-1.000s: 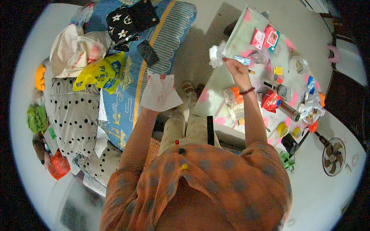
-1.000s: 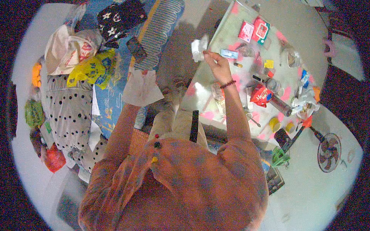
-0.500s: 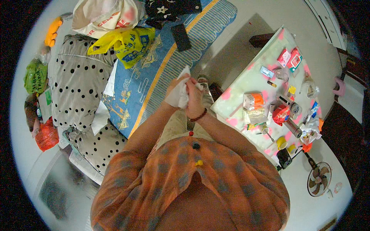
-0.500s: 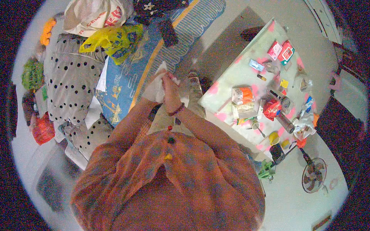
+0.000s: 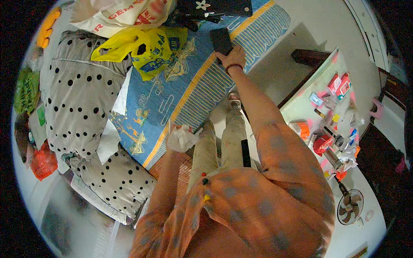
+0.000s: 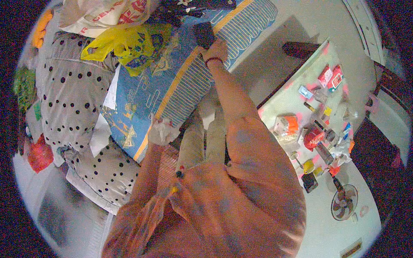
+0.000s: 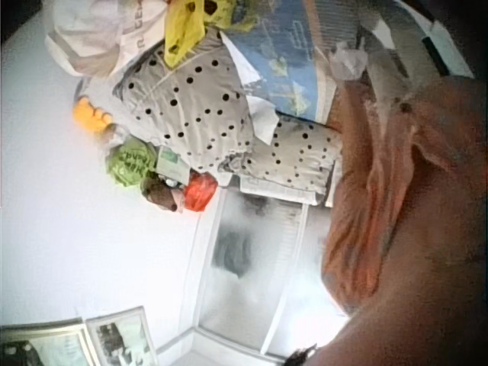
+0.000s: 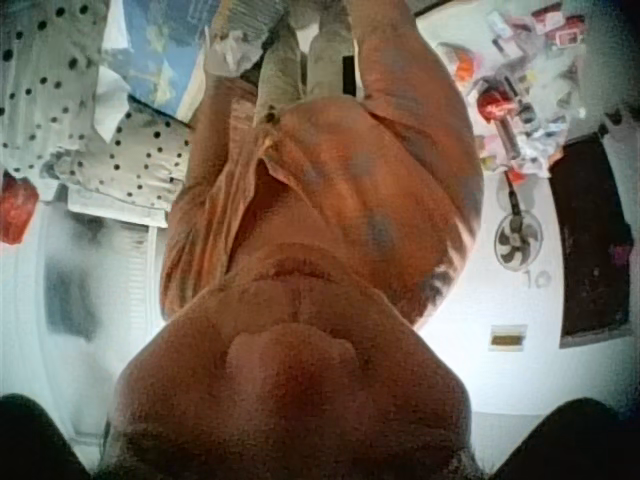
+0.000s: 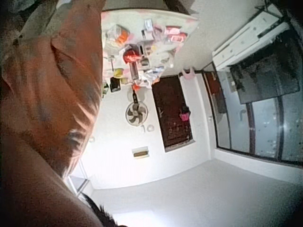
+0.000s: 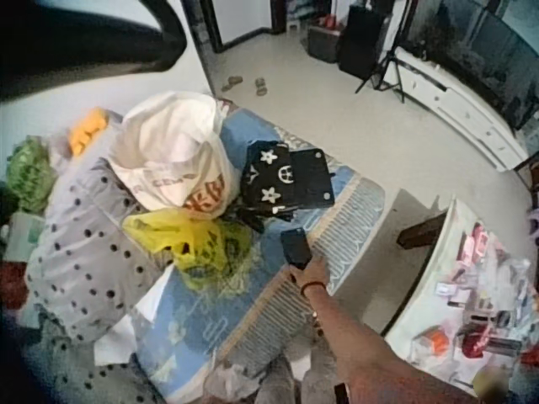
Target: The person wipes the area around the water pipes with a cloth, applies material to the pipe joints by hand, and then washes their hands in the sink.
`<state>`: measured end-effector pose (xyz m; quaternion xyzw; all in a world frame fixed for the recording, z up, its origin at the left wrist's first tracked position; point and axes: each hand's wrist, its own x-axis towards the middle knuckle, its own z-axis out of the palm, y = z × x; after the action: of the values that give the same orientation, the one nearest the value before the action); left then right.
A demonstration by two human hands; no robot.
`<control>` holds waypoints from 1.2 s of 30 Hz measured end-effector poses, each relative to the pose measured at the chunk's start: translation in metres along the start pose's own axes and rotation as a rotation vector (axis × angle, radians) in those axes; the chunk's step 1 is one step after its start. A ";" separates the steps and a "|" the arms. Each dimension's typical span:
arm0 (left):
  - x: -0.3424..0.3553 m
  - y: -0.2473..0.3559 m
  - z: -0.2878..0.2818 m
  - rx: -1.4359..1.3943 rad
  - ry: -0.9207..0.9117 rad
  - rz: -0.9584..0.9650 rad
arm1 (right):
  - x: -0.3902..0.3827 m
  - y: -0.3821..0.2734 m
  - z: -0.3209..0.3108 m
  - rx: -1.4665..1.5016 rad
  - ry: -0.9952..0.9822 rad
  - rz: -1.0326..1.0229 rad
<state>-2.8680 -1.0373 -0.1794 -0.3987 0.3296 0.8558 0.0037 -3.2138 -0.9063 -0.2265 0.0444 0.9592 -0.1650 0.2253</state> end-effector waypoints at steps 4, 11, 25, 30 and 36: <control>-0.019 0.011 0.010 -0.693 0.178 -0.248 | 0.026 -0.014 0.042 -0.141 0.075 0.119; -0.017 0.049 0.032 -0.629 0.219 -0.325 | 0.037 -0.023 0.039 -0.155 0.046 0.211; -0.027 0.066 0.163 -0.231 -0.208 -0.247 | -0.273 -0.051 -0.120 0.387 -0.012 -1.107; -0.067 0.061 0.234 -0.149 -0.344 -0.403 | -0.289 -0.024 -0.133 0.949 0.181 -0.499; -0.116 0.084 0.276 0.625 -0.790 -0.286 | -0.269 0.078 -0.226 1.829 -0.021 0.000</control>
<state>-2.9993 -0.9168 0.0753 -0.0663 0.4852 0.7926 0.3633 -3.0545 -0.7602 0.0612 0.2041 0.4527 -0.8609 0.1110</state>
